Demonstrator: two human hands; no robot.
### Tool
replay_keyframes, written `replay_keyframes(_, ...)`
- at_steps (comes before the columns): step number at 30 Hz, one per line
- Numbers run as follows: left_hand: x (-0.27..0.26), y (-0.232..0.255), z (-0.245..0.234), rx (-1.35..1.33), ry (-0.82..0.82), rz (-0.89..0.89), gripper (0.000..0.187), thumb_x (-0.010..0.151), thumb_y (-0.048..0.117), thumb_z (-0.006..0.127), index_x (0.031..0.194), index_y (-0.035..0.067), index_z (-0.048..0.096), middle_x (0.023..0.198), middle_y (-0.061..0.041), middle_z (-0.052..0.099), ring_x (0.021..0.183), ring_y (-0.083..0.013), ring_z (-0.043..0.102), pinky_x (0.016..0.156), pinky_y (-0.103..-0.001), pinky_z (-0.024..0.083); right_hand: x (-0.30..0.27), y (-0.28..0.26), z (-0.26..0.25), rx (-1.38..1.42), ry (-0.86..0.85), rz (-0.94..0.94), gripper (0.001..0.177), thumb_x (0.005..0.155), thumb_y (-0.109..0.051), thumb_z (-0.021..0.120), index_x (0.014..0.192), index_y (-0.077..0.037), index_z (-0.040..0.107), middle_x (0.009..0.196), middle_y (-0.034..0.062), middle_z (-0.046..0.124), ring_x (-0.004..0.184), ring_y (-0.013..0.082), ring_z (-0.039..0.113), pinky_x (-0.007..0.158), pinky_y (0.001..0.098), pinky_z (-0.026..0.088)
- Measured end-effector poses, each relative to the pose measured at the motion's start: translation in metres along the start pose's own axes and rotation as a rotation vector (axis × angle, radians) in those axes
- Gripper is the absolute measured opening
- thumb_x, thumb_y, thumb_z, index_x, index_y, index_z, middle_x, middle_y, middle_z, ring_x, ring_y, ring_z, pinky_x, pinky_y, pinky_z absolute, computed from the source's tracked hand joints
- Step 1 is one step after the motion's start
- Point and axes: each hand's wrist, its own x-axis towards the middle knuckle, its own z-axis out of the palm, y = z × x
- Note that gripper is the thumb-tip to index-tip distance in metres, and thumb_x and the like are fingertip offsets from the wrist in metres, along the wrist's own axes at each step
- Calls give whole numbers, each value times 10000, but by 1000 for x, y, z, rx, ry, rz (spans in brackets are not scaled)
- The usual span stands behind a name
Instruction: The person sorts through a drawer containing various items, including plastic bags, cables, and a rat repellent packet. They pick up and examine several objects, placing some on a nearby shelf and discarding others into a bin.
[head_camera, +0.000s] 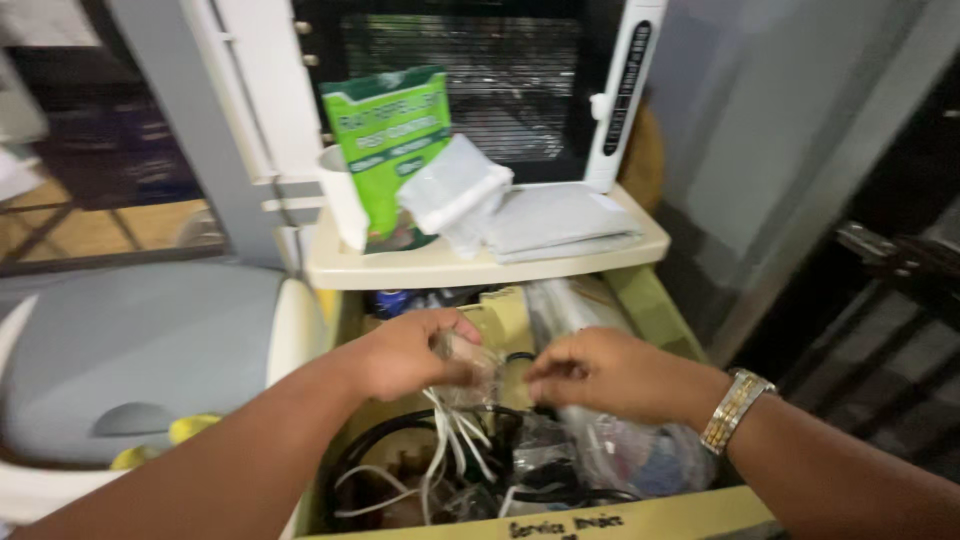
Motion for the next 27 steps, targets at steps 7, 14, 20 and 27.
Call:
replay_keyframes(7,-58,-19,24,351,-298,49,497,662,223,852,1155,223,786,1117,-40,748,1005,-252,712,851,-370,555,55,-11,8,-58,178,-119,425,868,-421,645,1171,-146,759,1091,32,802,958,144,741,864,324,564)
replay_keyframes(14,-75,-20,60,474,-96,-62,295,754,145,783,1048,168,774,1146,-124,733,1037,-328,688,861,-429,563,63,-21,23,-36,-260,142,946,839,-819,136,1541,-278,468,1505,81,546,1408,215,457,1173,417,335)
replay_keyframes(20,-4,-27,-12,286,-485,-199,391,819,328,671,1064,41,772,1092,-193,824,932,-277,807,713,-431,593,44,-27,-3,56,-412,114,1096,715,-908,99,1552,-294,452,1576,107,454,1501,273,397,1209,467,310)
replay_keyframes(27,50,-31,-15,351,67,-195,980,862,594,667,1526,-17,286,1519,-306,366,1417,-411,374,1143,-469,378,18,-14,-22,843,-314,129,1154,693,-922,27,1599,-296,371,1567,168,471,1457,299,405,1129,499,335)
